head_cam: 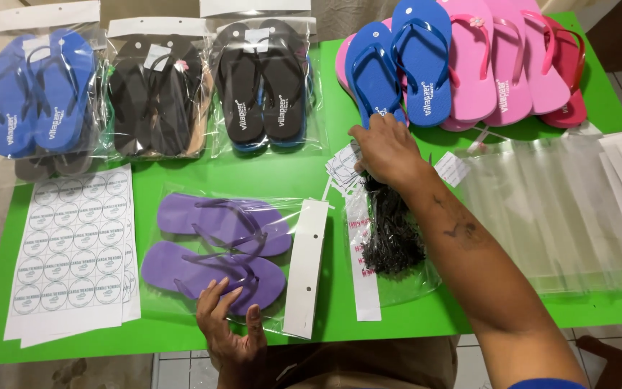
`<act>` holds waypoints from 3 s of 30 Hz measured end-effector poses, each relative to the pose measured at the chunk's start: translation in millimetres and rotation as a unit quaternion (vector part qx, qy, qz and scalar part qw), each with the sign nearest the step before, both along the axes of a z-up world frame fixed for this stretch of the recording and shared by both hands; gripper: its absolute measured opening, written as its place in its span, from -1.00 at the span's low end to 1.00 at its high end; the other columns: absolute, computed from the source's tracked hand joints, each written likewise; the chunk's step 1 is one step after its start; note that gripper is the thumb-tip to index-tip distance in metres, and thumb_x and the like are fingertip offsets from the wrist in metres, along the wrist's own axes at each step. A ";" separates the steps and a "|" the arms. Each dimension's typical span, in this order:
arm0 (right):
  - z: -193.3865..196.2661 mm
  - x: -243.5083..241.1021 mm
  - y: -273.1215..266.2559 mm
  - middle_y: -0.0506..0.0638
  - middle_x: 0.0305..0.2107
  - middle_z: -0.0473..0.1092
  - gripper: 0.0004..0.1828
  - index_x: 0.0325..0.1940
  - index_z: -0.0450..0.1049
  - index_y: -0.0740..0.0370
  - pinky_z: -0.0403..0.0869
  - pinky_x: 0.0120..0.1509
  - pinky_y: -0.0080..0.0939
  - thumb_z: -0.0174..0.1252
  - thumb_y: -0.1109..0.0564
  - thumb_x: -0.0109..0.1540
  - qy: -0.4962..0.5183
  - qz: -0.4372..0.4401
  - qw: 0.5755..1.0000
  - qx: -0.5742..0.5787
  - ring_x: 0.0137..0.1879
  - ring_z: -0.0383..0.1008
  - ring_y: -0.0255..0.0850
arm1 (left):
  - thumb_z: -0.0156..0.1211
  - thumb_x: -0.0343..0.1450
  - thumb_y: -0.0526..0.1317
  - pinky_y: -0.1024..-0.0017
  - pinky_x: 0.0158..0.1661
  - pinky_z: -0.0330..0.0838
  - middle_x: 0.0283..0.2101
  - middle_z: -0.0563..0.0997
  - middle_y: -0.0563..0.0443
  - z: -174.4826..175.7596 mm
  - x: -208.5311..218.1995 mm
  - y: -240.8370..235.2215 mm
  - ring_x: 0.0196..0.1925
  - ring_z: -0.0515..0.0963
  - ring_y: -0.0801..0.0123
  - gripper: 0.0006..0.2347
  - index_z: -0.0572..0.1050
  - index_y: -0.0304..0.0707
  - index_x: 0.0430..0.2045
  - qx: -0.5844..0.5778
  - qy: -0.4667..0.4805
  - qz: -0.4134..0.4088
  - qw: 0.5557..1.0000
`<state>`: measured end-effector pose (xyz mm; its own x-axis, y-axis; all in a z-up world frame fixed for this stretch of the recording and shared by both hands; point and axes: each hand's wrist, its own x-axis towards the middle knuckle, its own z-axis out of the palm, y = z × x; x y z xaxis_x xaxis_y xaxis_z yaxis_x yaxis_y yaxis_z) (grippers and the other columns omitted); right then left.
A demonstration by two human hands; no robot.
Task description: Aligning a pair of flip-flops and inserting them into a plastic packaging bag with a header card.
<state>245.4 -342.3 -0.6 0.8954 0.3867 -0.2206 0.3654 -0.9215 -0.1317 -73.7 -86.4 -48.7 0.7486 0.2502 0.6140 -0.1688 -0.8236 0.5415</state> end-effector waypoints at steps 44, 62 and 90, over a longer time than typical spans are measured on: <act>35.7 -241.1 6.0 -0.05 -0.38 0.63 -0.75 -0.25 0.69 0.17 0.45 -0.15 -0.23 0.22 -0.01 0.26 0.282 -0.071 0.777 0.559 -0.26 0.54 -0.28 | 0.22 0.42 -0.01 0.15 0.27 0.20 0.23 0.45 -0.16 57.4 12.1 -59.7 0.30 0.41 0.07 -0.78 0.60 -0.12 -0.24 -0.089 0.033 -0.104 0.990; 13.2 -234.3 12.6 0.16 -0.66 0.57 -0.70 -0.52 0.53 0.35 0.48 -0.63 -0.24 0.28 0.14 0.26 0.299 -0.292 0.789 0.449 -0.66 0.48 -0.18 | 0.33 0.26 -0.28 0.28 -0.21 0.26 -0.30 0.49 0.01 22.8 -4.7 -51.4 -0.37 0.42 0.22 -0.62 0.37 -0.21 -0.07 0.108 0.065 -0.089 0.988; 45.2 -193.0 45.1 0.00 -0.52 0.56 -0.68 -0.21 0.58 0.10 0.46 -0.45 -0.23 0.09 -0.13 0.40 0.153 -0.231 0.950 0.145 -0.57 0.43 -0.27 | 0.32 0.39 0.19 0.09 0.34 0.19 0.30 0.43 -0.13 23.7 -9.4 -48.2 0.34 0.41 0.09 -0.39 0.35 -0.20 0.21 0.138 0.050 -0.091 0.985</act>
<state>52.5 -297.3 44.6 0.8953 0.0522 -0.4423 -0.1659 -0.8825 -0.4400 -83.1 -134.6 -25.0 0.8255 -0.0593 0.5613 -0.2841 -0.9030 0.3224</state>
